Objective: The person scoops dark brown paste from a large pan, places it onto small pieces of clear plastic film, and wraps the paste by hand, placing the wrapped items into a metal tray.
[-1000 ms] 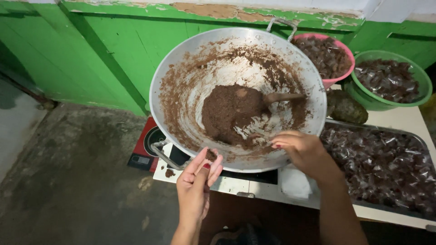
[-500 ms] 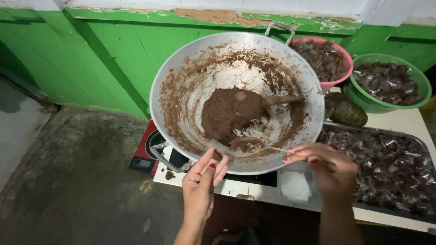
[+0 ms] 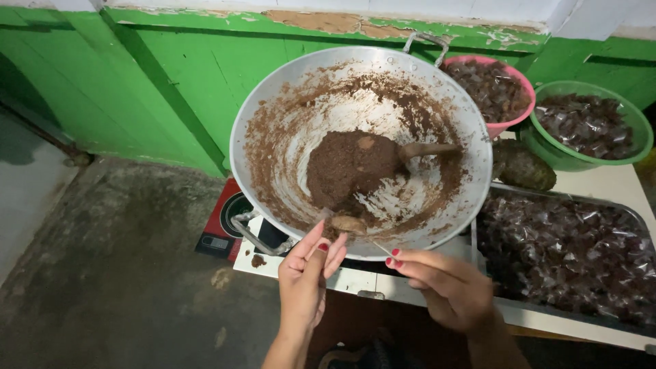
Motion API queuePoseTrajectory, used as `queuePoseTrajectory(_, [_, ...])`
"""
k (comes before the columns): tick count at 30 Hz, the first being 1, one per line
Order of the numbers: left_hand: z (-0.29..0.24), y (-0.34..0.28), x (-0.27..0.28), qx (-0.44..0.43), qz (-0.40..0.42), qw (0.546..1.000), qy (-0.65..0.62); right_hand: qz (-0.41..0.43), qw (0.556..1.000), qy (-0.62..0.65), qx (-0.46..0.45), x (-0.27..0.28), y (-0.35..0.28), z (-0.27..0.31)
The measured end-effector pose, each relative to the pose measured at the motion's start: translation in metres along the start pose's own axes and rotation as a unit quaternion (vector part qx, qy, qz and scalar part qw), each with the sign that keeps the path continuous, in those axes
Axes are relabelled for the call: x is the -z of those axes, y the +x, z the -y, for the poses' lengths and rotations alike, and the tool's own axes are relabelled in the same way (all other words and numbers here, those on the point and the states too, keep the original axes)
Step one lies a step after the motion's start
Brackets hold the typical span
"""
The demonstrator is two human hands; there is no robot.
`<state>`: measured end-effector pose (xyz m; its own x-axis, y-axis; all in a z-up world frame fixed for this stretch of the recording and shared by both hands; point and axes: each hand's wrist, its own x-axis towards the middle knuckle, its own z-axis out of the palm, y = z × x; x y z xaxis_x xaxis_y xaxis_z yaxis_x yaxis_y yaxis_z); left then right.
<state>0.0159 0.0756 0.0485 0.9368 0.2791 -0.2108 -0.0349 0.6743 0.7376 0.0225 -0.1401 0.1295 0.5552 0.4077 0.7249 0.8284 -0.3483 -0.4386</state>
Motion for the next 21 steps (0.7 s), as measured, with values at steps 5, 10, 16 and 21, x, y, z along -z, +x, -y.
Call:
queuePoseTrajectory(5, [0.004,0.003,0.004,-0.011,0.016,1.000,-0.019,-0.056,0.996,-0.005,-0.065,0.000,0.001,-0.002])
queuePoseTrajectory(10, [-0.002,0.000,-0.003,0.003,-0.002,1.000,-0.021,-0.087,0.992,0.063,-0.066,0.001,0.003,-0.002])
queuePoseTrajectory(16, [-0.008,-0.003,-0.008,0.027,-0.015,0.999,-0.009,0.010,1.000,0.003,-0.027,0.002,-0.010,-0.007])
queuePoseTrajectory(21, [0.001,-0.001,-0.002,0.026,0.001,1.000,-0.014,0.019,0.999,-0.009,0.048,0.001,-0.011,-0.007])
